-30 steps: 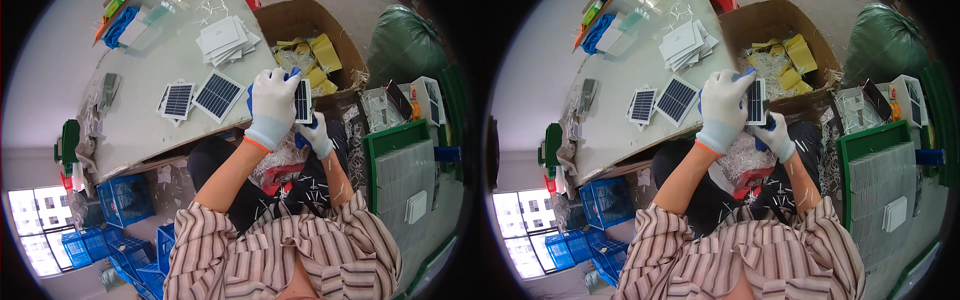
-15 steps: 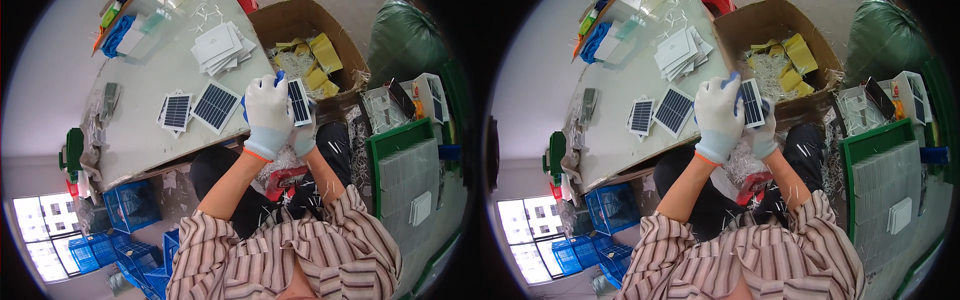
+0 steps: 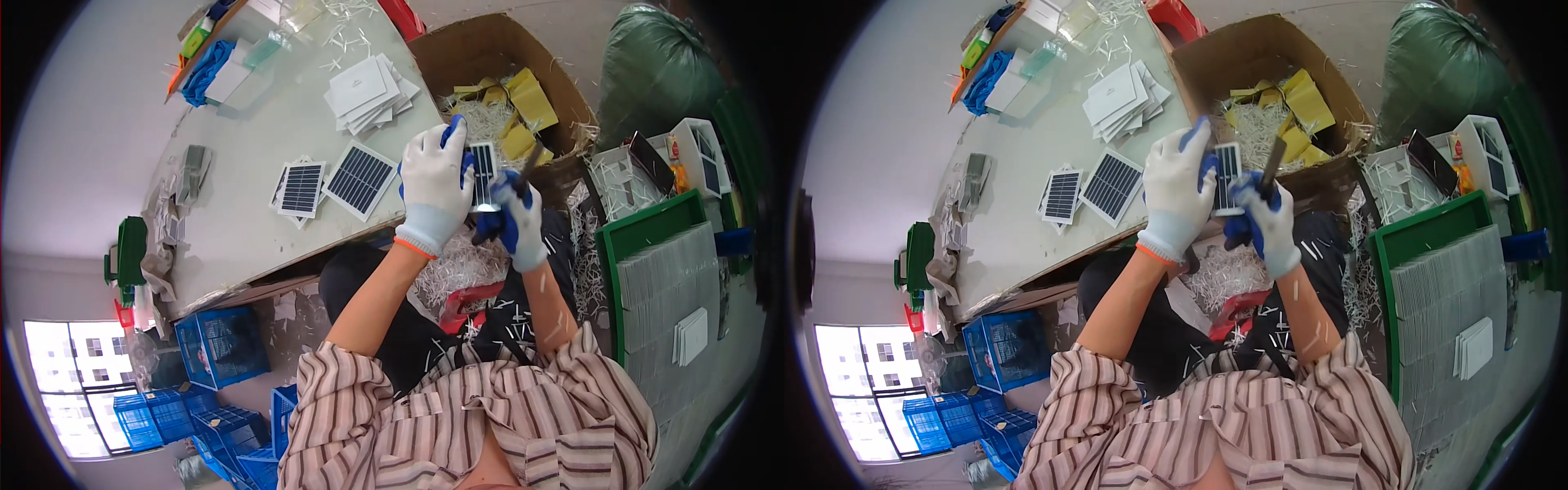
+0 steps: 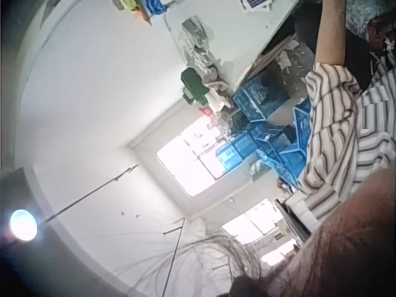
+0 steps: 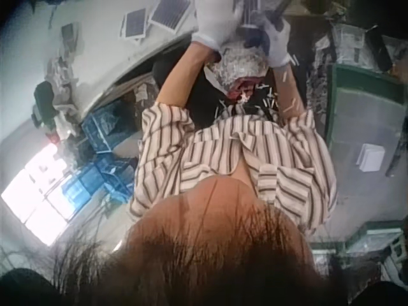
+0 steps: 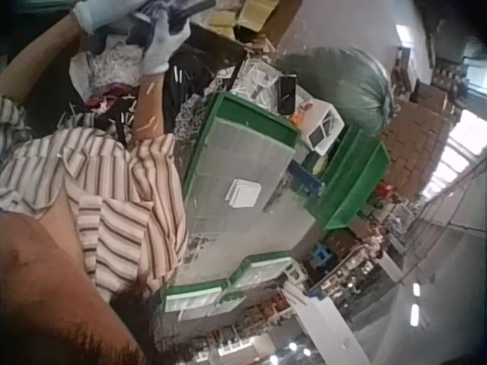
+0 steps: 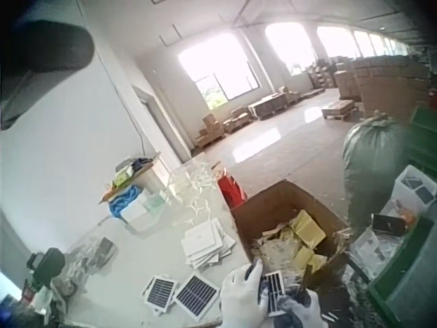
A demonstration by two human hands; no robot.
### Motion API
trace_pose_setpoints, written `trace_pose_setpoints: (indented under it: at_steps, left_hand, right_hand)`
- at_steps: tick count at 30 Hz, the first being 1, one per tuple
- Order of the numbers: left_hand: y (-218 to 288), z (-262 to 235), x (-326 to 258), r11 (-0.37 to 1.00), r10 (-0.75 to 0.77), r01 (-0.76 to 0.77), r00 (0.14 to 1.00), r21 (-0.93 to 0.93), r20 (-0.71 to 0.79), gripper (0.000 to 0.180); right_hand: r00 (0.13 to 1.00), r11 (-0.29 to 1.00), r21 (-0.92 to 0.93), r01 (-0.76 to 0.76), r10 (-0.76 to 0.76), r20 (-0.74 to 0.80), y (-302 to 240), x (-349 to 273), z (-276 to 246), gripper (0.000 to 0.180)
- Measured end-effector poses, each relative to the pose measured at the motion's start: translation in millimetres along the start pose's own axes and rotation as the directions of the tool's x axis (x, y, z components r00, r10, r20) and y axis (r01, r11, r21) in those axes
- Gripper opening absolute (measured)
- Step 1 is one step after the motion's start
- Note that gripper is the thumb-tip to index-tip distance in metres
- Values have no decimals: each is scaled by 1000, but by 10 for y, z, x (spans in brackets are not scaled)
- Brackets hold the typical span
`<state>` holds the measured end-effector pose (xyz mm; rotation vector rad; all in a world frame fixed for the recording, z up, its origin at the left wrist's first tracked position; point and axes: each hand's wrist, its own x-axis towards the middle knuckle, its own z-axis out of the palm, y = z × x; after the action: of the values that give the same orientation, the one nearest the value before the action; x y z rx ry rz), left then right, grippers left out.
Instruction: Use a utility knife to trim the edges of small solar panels and stack them in a container.
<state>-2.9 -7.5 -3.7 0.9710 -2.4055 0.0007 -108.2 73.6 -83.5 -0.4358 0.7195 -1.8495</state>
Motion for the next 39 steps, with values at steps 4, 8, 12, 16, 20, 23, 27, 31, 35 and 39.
trace_pose_setpoints:
  at_steps: [4, 8, 12, 16, 20, 23, 27, 31, 35, 39]
  left_hand:
    - [-68, -398, 45, 925, -47, 109, 983, -363, 177, 38]
    - [-111, -923, 268, 870, -68, 61, 998, -490, 4, 31]
    - [-624, -663, 613, 941, -57, -62, 939, -333, -338, 30]
    - [-1169, -403, 549, 997, 74, -72, 963, 15, -260, 36]
    - [-967, -427, 220, 999, 24, -19, 986, 30, -166, 49]
    - [-787, -565, -285, 964, -87, 84, 996, 253, 3, 49]
    - [-403, -481, -574, 994, -83, 78, 994, 74, 66, 42]
    - [-131, -271, -265, 978, 36, -15, 994, -206, 99, 45]
    - [-10, -128, -52, 979, -113, 103, 993, -178, -46, 48]
    - [-1, -81, -55, 999, -7, 3, 997, 54, 75, 45]
  right_hand:
    - [997, 939, -335, -76, 69, -33, -258, -154, -59, 19]
    - [1000, 975, -221, 23, -22, 6, -352, -211, -341, 24]
    - [998, 998, -43, -38, 36, -44, -158, -207, -443, 26]
    - [999, 989, -141, -38, 33, -32, -67, -267, -315, 23]
    - [997, 978, -201, -45, 30, -76, -72, -267, -529, 24]
    - [997, 960, -270, -79, 69, -47, -42, -267, -531, 28]
    - [998, 921, -385, -61, 46, -47, 133, -173, -504, 33]
    - [998, 928, -366, -68, 59, -35, 171, 3, -295, 21]
    - [987, 881, -456, -126, 158, 33, 89, 61, -154, 16]
    - [993, 825, -565, -19, 83, 89, 213, -118, -248, 11]
